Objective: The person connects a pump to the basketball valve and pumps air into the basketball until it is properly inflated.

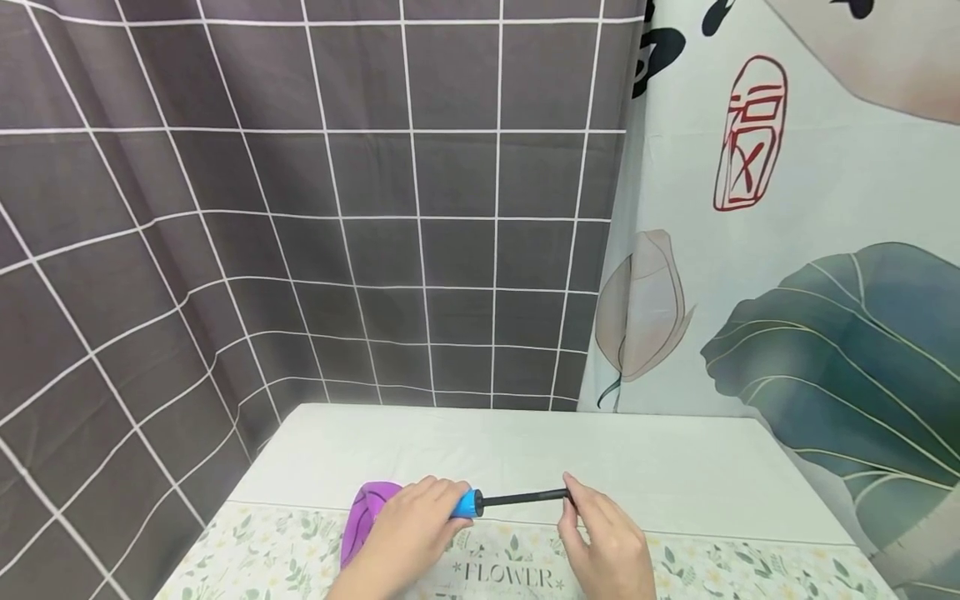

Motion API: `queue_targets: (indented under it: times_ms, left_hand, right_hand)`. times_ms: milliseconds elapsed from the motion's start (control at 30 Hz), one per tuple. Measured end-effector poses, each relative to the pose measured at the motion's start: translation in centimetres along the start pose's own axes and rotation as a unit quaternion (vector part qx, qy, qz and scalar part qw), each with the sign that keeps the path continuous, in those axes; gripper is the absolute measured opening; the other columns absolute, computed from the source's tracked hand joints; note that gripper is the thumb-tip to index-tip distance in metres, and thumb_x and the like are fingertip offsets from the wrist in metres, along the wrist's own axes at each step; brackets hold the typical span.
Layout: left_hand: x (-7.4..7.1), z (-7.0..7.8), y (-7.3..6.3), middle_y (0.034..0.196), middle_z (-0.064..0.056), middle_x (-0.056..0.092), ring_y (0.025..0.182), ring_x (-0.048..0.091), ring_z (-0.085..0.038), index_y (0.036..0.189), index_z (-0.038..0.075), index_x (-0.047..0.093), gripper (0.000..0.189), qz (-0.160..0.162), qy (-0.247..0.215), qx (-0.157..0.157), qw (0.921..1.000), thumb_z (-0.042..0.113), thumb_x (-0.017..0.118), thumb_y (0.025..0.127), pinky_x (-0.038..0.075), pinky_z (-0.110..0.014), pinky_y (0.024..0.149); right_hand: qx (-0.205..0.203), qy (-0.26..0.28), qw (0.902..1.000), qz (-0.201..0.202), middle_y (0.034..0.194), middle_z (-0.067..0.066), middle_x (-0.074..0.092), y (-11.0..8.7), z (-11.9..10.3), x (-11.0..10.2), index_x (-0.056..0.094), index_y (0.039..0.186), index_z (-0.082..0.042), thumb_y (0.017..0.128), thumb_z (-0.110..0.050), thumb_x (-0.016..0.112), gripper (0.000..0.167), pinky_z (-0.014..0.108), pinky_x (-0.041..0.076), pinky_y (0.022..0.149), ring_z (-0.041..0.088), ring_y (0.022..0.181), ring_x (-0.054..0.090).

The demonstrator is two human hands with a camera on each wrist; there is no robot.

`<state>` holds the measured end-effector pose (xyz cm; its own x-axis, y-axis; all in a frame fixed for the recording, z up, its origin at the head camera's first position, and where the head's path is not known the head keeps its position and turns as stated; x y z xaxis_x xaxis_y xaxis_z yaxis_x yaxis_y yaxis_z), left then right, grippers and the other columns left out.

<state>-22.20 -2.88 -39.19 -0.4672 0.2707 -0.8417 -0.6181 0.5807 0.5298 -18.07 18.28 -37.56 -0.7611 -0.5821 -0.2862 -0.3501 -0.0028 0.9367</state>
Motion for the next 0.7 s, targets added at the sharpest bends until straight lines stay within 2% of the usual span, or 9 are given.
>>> queue_targets:
  times_ms: [100,167,300,500,700]
  left_hand:
    - [-0.3,0.6,0.2,0.099,0.004,0.07,0.086,0.063,-0.01,0.115,0.011,0.067,0.036,0.014,0.027,0.012,0.9995,0.035,0.074,0.089,0.052,-0.023,0.071]
    - [-0.3,1.1,0.3,0.099,0.003,0.069,0.086,0.063,-0.011,0.115,0.01,0.068,0.038,0.022,0.041,0.018,0.9988,0.036,0.075,0.089,0.052,-0.023,0.07]
    - [-0.1,2.1,0.6,0.098,0.003,0.069,0.085,0.062,-0.011,0.114,0.009,0.068,0.039,0.019,0.053,0.024,0.9981,0.038,0.075,0.089,0.051,-0.023,0.069]
    - [0.5,3.3,0.9,0.096,0.006,0.067,0.083,0.06,-0.007,0.11,0.011,0.066,0.036,0.01,0.052,0.037,0.9979,0.04,0.074,0.09,0.049,-0.02,0.067]
    - [0.4,3.1,0.7,0.096,0.008,0.068,0.084,0.061,-0.006,0.109,0.015,0.066,0.034,0.018,0.023,0.037,0.9989,0.039,0.076,0.088,0.047,-0.018,0.066]
  right_hand:
    - [0.003,0.0,0.9999,0.015,0.088,0.005,0.076,-0.2,-0.4,0.4,0.078,0.105,-0.001,0.102,-0.034,0.05,0.043,0.009,0.053,0.067,0.015,0.064,0.068]
    - [0.007,0.004,0.9999,0.01,0.088,0.006,0.076,-0.4,-0.8,0.8,0.077,0.105,-0.001,0.103,-0.033,0.049,0.043,0.01,0.053,0.067,0.016,0.064,0.069]
    - [0.006,0.006,0.9997,-0.024,0.086,0.006,0.076,-1.1,-2.1,2.0,0.076,0.105,0.001,0.101,-0.028,0.049,0.041,0.012,0.054,0.061,0.016,0.064,0.069]
    - [-0.028,0.02,0.9986,-0.041,0.083,0.004,0.075,-2.2,-3.8,3.4,0.076,0.104,0.0,0.106,-0.034,0.043,0.048,0.012,0.051,0.055,0.01,0.062,0.068]
    - [-0.035,0.026,0.9975,-0.054,0.085,0.001,0.075,-2.0,-3.7,3.1,0.077,0.104,-0.003,0.105,-0.038,0.043,0.049,0.009,0.051,0.058,0.009,0.064,0.068]
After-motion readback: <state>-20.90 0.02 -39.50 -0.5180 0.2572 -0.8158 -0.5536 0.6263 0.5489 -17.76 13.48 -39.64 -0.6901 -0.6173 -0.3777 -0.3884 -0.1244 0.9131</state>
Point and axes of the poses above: each hand's wrist, its own y-axis towards the middle knuckle, its own x-axis out of the palm, z = x × y, the point moved 8 cm from there along y, towards the middle knuckle
